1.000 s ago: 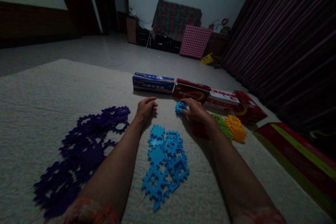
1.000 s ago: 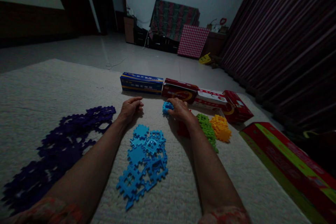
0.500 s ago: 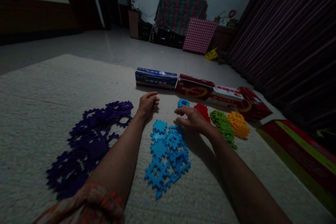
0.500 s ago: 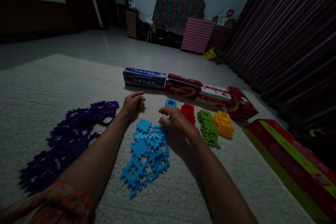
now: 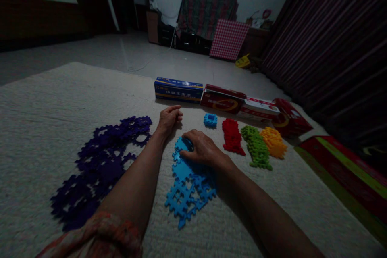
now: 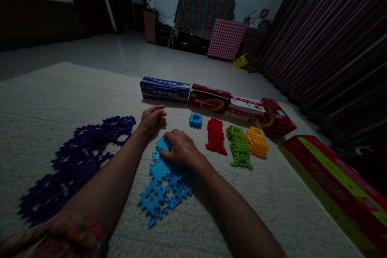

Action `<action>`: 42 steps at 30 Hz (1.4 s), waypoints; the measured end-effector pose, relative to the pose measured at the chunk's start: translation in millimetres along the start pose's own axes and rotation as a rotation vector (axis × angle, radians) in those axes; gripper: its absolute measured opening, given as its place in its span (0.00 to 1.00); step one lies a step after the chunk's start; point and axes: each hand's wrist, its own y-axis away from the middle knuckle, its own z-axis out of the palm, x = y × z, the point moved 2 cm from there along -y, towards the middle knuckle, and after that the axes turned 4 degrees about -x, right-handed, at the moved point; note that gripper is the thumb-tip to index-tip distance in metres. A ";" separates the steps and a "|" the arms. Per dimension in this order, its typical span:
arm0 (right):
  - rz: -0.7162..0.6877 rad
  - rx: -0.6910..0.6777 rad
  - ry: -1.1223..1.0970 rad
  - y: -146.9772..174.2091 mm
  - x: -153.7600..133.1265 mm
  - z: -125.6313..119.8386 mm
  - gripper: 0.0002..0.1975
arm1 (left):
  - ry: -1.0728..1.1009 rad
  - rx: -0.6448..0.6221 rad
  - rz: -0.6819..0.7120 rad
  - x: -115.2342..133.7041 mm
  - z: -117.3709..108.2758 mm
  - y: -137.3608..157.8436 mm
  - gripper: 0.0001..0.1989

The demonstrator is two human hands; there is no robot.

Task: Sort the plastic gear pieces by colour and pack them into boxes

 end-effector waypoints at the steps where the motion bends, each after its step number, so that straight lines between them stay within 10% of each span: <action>1: 0.000 0.005 0.000 -0.7 0.3 0.6 0.20 | 0.003 0.002 0.000 -0.3 0.0 -0.1 0.12; 18: 0.154 0.292 0.112 21.4 83.1 -44.6 0.28 | -0.042 -0.029 0.026 -3.8 -3.8 -3.7 0.13; 42: 0.241 0.151 0.212 -31.7 113.1 -68.9 0.24 | -0.063 -0.053 0.037 -6.1 -4.2 -3.9 0.14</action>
